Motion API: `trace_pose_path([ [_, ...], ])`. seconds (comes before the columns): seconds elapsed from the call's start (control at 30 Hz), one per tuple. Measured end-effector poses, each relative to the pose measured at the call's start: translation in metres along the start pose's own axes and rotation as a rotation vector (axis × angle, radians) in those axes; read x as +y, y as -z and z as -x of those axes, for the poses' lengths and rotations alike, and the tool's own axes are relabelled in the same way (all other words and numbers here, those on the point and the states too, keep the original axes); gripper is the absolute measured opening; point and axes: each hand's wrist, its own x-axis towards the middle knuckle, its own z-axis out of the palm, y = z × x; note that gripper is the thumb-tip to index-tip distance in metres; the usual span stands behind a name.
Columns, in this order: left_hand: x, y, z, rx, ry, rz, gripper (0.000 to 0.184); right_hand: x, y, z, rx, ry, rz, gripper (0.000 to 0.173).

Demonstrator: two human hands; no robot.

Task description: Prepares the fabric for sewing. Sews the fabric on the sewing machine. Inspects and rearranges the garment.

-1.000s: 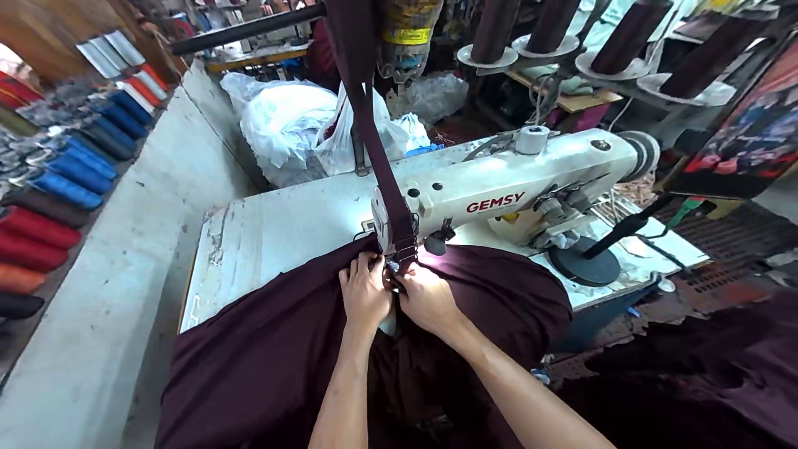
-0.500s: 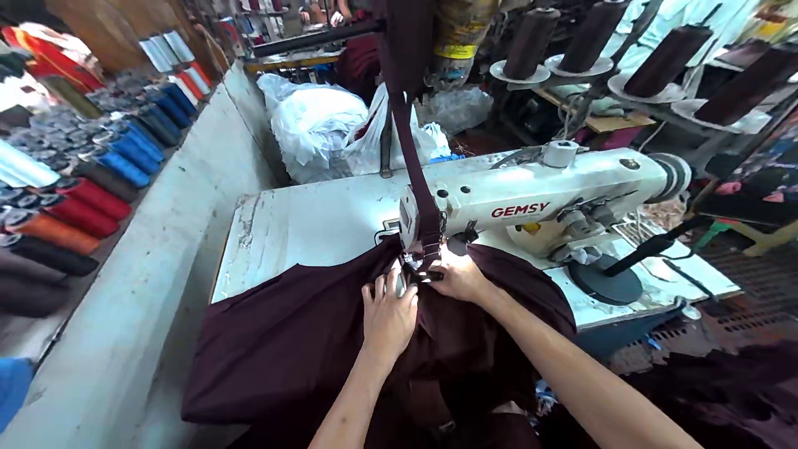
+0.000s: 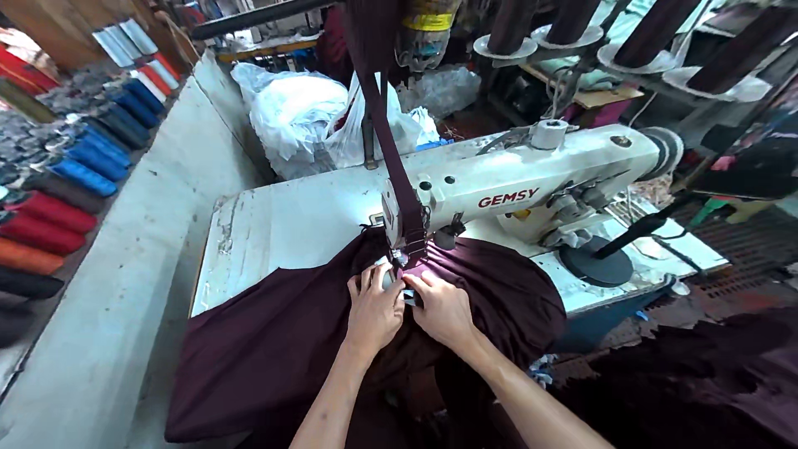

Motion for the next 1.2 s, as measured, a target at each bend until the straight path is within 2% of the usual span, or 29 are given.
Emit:
trace_pose_path([
  [0.1, -0.002, -0.003, 0.000, 0.068, -0.026, 0.004, 0.028, 0.021, -0.003, -0.010, 0.000, 0.174, -0.029, 0.031],
  [0.2, 0.004, -0.004, -0.006, 0.120, 0.015, -0.050, 0.027, 0.032, -0.005, -0.023, -0.023, 0.251, -0.048, 0.030],
  [0.27, 0.018, -0.004, -0.012, 0.131, 0.122, -0.108, 0.028, 0.036, -0.007, -0.030, -0.011, 0.269, -0.038, 0.023],
  [0.37, 0.049, 0.000, -0.021, 0.060, 0.382, -0.115, 0.034, 0.039, -0.009, -0.033, 0.008, 0.274, -0.038, 0.023],
  [0.43, 0.054, -0.006, -0.022, 0.100, 0.462, -0.090, 0.036, 0.041, -0.009, -0.031, 0.005, 0.276, -0.040, 0.025],
  [0.5, 0.043, -0.015, -0.018, 0.203, 0.420, -0.100, 0.032, 0.043, -0.007, -0.028, 0.010, 0.296, -0.066, 0.025],
  [0.63, 0.028, -0.019, -0.016, 0.292, 0.291, -0.105, 0.027, 0.042, 0.000, -0.017, -0.019, 0.273, -0.072, 0.035],
  [0.77, 0.026, -0.020, -0.014, 0.287, 0.251, -0.133, 0.030, 0.031, 0.000, -0.018, -0.032, 0.199, -0.001, 0.042],
  [0.93, -0.003, -0.016, -0.022, 0.328, 0.041, -0.041, 0.026, 0.012, 0.007, -0.020, -0.053, 0.098, 0.037, 0.020],
  [1.0, -0.026, -0.013, -0.035, 0.317, -0.058, 0.043, 0.029, -0.002, 0.013, -0.023, -0.165, 0.036, 0.042, 0.019],
  [1.1, -0.053, -0.008, -0.061, 0.298, -0.134, 0.074, 0.042, -0.015, 0.008, -0.024, -0.084, 0.036, 0.120, 0.015],
  [1.2, -0.071, -0.004, -0.087, 0.272, -0.147, 0.108, 0.042, -0.022, 0.012, -0.025, -0.151, -0.025, 0.079, 0.018],
])
